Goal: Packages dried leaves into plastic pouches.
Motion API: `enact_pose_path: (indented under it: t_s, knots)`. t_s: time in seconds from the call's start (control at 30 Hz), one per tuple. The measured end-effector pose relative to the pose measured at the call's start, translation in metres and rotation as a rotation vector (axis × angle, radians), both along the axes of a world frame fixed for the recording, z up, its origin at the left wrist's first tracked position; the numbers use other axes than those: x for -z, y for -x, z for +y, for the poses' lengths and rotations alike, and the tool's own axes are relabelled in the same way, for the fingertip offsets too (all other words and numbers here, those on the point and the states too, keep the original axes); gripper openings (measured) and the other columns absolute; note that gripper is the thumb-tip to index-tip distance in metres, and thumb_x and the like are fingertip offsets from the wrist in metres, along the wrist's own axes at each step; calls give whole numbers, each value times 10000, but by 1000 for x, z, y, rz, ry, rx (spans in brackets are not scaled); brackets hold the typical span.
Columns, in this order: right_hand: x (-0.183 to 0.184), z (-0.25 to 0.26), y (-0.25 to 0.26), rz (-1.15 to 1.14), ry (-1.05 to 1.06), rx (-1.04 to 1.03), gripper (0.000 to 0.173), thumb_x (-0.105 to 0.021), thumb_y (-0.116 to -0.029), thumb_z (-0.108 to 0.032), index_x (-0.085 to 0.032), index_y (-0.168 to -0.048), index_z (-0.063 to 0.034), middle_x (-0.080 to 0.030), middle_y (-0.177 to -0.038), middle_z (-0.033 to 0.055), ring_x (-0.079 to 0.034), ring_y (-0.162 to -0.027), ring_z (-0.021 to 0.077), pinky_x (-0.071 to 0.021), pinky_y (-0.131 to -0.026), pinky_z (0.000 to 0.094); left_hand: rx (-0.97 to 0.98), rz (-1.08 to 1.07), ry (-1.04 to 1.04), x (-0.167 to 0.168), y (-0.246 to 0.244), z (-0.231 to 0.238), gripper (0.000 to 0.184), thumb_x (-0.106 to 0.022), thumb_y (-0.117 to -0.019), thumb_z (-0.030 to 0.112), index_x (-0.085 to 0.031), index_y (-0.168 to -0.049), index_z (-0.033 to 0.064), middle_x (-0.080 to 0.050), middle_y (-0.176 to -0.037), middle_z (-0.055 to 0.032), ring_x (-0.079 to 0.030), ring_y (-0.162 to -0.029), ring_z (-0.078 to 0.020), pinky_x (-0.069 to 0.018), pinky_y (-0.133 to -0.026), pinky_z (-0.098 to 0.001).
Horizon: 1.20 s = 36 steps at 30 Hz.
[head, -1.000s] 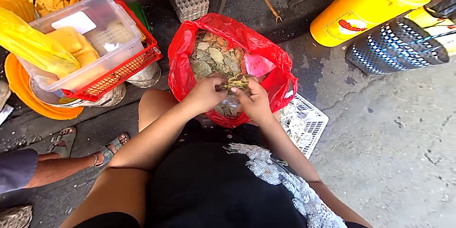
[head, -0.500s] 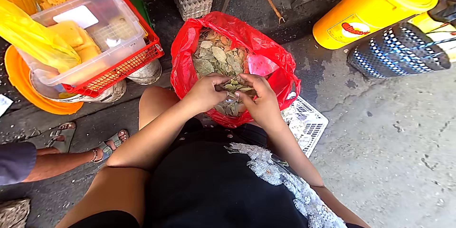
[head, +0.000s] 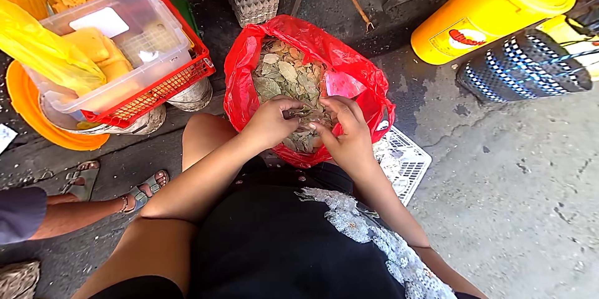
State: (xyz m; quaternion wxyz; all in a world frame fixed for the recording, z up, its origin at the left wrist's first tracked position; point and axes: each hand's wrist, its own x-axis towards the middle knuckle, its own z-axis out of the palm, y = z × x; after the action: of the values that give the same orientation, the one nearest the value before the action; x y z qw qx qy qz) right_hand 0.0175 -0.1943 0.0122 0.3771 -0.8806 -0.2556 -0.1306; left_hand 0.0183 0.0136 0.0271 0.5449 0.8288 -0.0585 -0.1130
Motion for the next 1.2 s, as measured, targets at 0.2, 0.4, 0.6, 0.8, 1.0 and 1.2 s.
enact_pose_path:
  t_s: [0.2,0.4,0.6,0.8,1.0,1.2]
  knots:
    - [19,-2,12,331,62,103,773,-825,-879,-277,-433,-1491,-14,-525,-1404,260,-712,-992,265,-620,-803,396,-75,1,-6,-1,-3,5,165,-670,-960,74,-757,-1098,48,-689,-1113,-81,-639,-845,-81,-538,-761,-244]
    - [18,5,12,301,-210,102,210,-672,-965,-84,-673,-1152,11,-735,-951,73,-723,-746,70,-635,-701,245,-59,-129,-142,2,0,-3,171,-676,-980,128,-770,-1094,42,-706,-1114,-118,-674,-1006,-170,-548,-901,-331]
    - [14,13,5,7,118,58,123,-668,-962,-108,-765,-1011,-53,-733,-946,120,-718,-803,235,-601,-688,394,-14,-160,-202,-1,4,-7,190,-689,-960,80,-774,-1129,65,-700,-1129,-115,-681,-1007,-180,-568,-884,-348]
    - [18,23,4,109,394,-30,169,-592,-978,-52,-750,-1001,3,-687,-1059,203,-716,-889,362,-602,-690,509,25,-167,-251,0,7,-11,241,-684,-952,45,-767,-1175,84,-695,-1133,-102,-678,-1004,-175,-568,-894,-341]
    - [16,16,7,16,243,-113,216,-610,-981,-110,-690,-1160,-20,-694,-1195,184,-729,-965,311,-615,-776,452,17,-137,-214,-2,6,-7,306,-709,-946,74,-733,-1251,82,-667,-1204,-115,-669,-957,-162,-571,-829,-314]
    - [13,8,6,18,425,-160,180,-566,-973,-43,-744,-983,-17,-722,-977,167,-732,-828,334,-606,-667,493,120,-155,-297,-7,10,-11,333,-570,-954,-29,-783,-1161,122,-684,-1248,-79,-658,-1126,-190,-548,-954,-398]
